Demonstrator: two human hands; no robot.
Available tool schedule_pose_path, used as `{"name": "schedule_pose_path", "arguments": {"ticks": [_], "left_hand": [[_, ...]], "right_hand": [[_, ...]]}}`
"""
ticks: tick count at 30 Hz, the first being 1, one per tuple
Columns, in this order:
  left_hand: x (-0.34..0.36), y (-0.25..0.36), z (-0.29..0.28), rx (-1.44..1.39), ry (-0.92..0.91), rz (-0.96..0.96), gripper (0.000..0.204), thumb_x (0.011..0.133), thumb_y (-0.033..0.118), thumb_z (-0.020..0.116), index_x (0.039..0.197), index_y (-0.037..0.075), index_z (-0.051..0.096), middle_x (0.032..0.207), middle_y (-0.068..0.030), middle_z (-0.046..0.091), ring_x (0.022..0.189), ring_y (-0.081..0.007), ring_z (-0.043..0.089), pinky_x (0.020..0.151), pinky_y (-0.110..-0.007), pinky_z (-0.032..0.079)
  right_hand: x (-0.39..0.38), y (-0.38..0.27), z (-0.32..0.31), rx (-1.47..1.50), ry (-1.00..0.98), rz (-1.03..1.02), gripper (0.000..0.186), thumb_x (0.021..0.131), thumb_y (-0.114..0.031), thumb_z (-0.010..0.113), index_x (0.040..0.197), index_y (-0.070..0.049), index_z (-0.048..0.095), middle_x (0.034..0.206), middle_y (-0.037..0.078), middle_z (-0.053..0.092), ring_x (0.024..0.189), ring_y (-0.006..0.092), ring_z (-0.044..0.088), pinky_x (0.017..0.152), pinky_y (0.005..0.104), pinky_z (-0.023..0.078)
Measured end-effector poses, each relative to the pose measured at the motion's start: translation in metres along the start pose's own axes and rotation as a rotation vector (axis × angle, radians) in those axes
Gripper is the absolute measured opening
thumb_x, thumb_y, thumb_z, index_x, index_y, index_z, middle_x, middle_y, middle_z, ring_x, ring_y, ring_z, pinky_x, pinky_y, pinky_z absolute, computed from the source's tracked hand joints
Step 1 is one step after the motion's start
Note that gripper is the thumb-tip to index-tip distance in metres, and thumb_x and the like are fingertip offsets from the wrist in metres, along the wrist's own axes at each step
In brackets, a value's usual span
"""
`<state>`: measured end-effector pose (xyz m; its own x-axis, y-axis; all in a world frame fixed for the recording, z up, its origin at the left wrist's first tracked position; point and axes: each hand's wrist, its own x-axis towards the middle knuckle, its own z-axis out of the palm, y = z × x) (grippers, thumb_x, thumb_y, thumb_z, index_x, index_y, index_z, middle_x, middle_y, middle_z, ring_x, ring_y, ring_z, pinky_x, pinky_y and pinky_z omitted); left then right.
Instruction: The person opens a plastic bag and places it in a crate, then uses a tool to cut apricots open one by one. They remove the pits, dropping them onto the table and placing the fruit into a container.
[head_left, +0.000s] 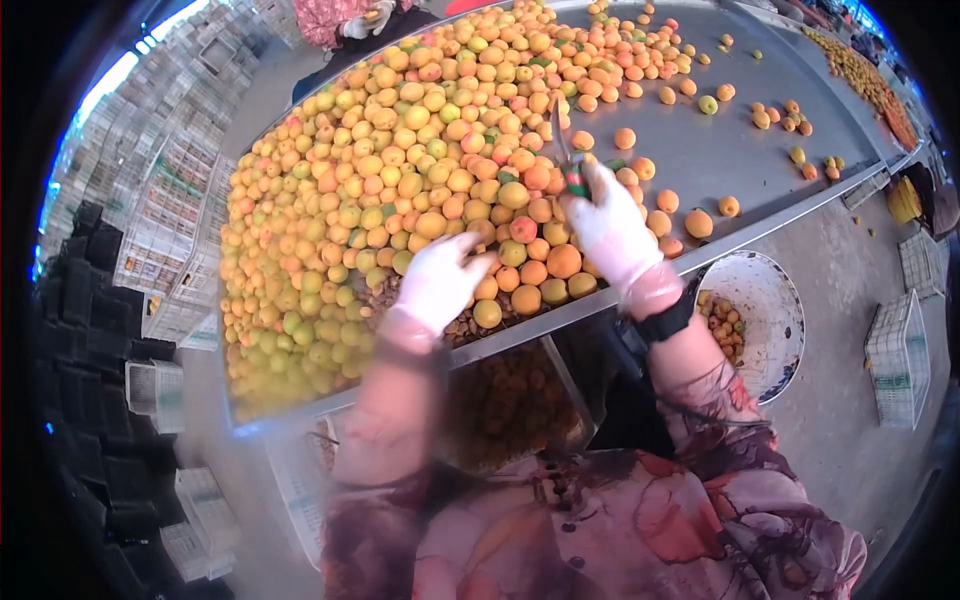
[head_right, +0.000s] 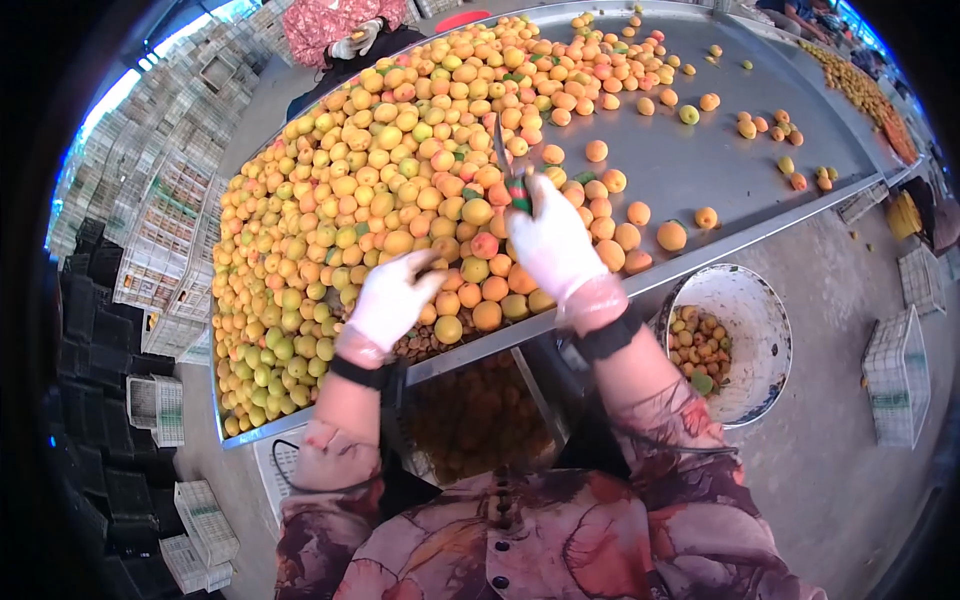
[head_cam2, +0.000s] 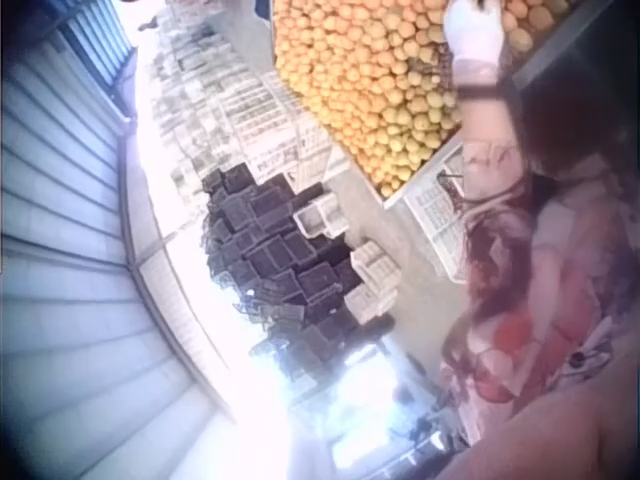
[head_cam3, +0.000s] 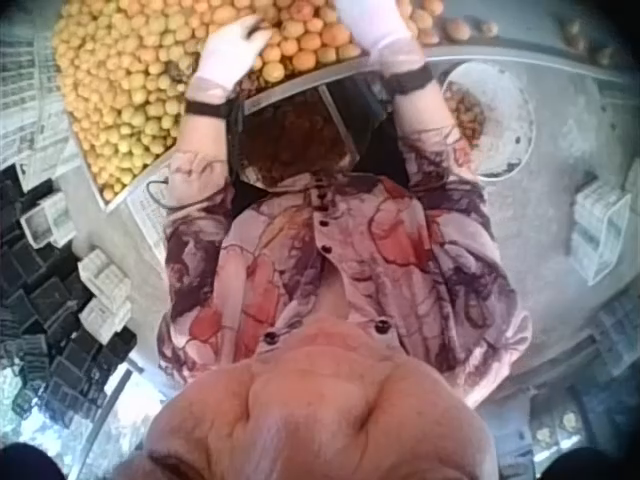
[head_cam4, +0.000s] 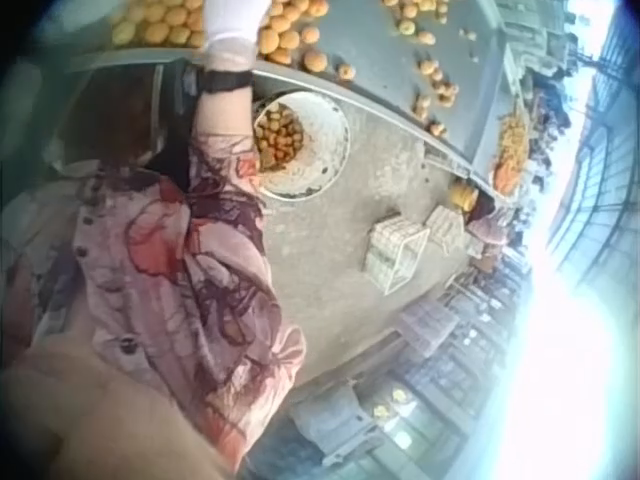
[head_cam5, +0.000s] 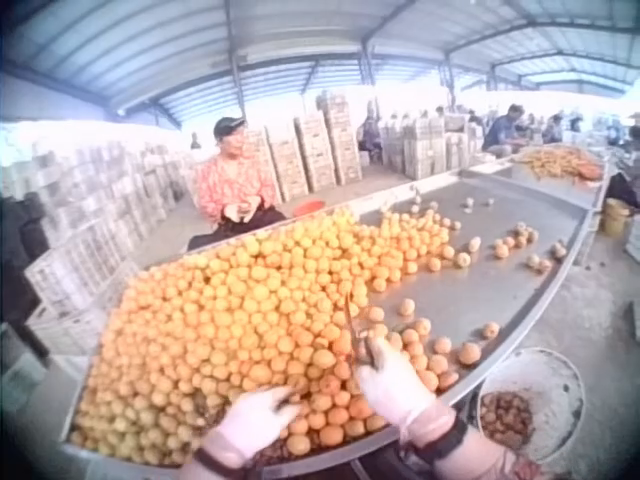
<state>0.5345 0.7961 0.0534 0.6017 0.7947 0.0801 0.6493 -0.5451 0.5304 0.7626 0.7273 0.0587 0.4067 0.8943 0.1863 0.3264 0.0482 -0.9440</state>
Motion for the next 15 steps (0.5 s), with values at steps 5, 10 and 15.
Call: {"name": "schedule_pose_path", "arguments": {"ticks": [5,10,15], "left_hand": [[0.05,0.022,0.043,0.2,-0.047,0.082,0.056,0.081,0.029,0.074,0.13,0.006,0.058,0.122,-0.0197,0.064,0.116,-0.0373,0.058,0.101,-0.043,0.045],[0.073,-0.008,0.081,0.136,-0.074,-0.051,0.033,0.089,0.039,0.062,0.104,0.011,0.07,0.102,-0.0213,0.069,0.098,-0.0412,0.065,0.086,-0.048,0.052],[0.022,0.037,0.031,-0.512,-0.004,-0.097,0.039,0.087,0.02,0.069,0.118,-0.001,0.06,0.104,-0.0156,0.068,0.096,-0.0269,0.067,0.084,-0.036,0.053]], "right_hand": [[-0.029,0.025,0.002,0.02,0.017,0.113,0.037,0.086,-0.013,0.055,0.118,0.007,0.055,0.1,0.025,0.064,0.095,0.0349,0.064,0.087,0.0389,0.049],[-0.027,0.042,0.016,-0.009,-0.02,0.012,0.021,0.085,0.001,0.053,0.105,-0.001,0.057,0.098,0.011,0.061,0.09,0.0235,0.06,0.077,0.0357,0.05],[-0.038,0.036,0.032,0.218,-0.069,0.101,0.038,0.087,-0.002,0.056,0.124,0.001,0.055,0.108,0.013,0.064,0.105,0.0208,0.062,0.092,0.0311,0.049]]}}
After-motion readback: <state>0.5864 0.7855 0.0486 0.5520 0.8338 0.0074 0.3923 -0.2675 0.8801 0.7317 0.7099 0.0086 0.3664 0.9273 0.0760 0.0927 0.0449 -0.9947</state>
